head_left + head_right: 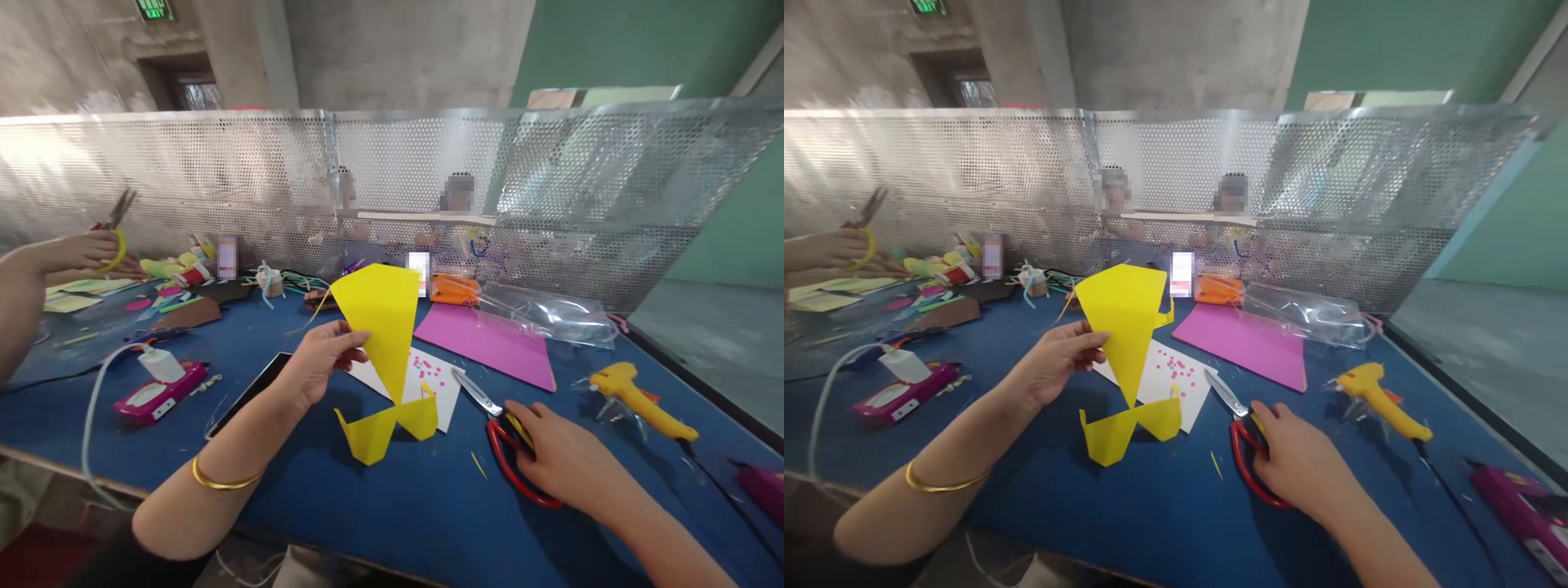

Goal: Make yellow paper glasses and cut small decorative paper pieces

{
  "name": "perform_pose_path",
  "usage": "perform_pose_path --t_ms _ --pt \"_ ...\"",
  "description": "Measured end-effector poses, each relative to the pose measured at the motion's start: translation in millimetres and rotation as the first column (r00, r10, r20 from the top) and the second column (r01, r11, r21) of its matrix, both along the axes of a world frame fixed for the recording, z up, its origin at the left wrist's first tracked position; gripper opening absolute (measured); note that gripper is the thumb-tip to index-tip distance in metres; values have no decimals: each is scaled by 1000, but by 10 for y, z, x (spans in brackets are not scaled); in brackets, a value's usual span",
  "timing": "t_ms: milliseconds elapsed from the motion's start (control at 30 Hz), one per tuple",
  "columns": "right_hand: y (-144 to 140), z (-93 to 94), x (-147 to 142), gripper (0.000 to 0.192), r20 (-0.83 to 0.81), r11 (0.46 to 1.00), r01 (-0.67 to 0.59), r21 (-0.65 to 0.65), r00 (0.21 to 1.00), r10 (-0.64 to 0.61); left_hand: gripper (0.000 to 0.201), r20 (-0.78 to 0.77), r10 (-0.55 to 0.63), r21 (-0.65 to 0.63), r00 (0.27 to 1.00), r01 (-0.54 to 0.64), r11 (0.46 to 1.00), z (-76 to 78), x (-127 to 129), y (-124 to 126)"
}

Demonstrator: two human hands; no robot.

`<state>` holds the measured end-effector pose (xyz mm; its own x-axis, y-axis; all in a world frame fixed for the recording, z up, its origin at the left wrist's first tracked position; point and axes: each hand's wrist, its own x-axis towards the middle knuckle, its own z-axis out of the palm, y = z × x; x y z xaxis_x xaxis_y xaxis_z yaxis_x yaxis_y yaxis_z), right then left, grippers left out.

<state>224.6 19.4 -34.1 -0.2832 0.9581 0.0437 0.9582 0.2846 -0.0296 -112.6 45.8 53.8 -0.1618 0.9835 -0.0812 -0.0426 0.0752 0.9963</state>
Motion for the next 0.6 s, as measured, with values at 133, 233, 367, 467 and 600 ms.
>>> perform_pose_path --t_ms 133,233,367,467,600 --pt "-20 -21 -77 46 -77 999 46 3 996 -46 36 98 0 2 995 0 1000 -102 170 -13" --pt "-21 -63 -63 43 -211 997 73 -8 975 -73 33 150 19 5 988 -20 1000 -166 228 -45" --pt "9 -54 -10 39 -486 994 110 -27 867 -109 33 190 29 4 981 -30 1000 -220 261 -89" --pt "42 17 -35 42 -732 996 64 -58 676 -86 36 194 14 13 981 -17 1000 -252 263 -106" --pt "76 186 -185 45 -940 996 -42 -73 336 -55 38 175 -56 35 983 51 998 -290 275 -139"
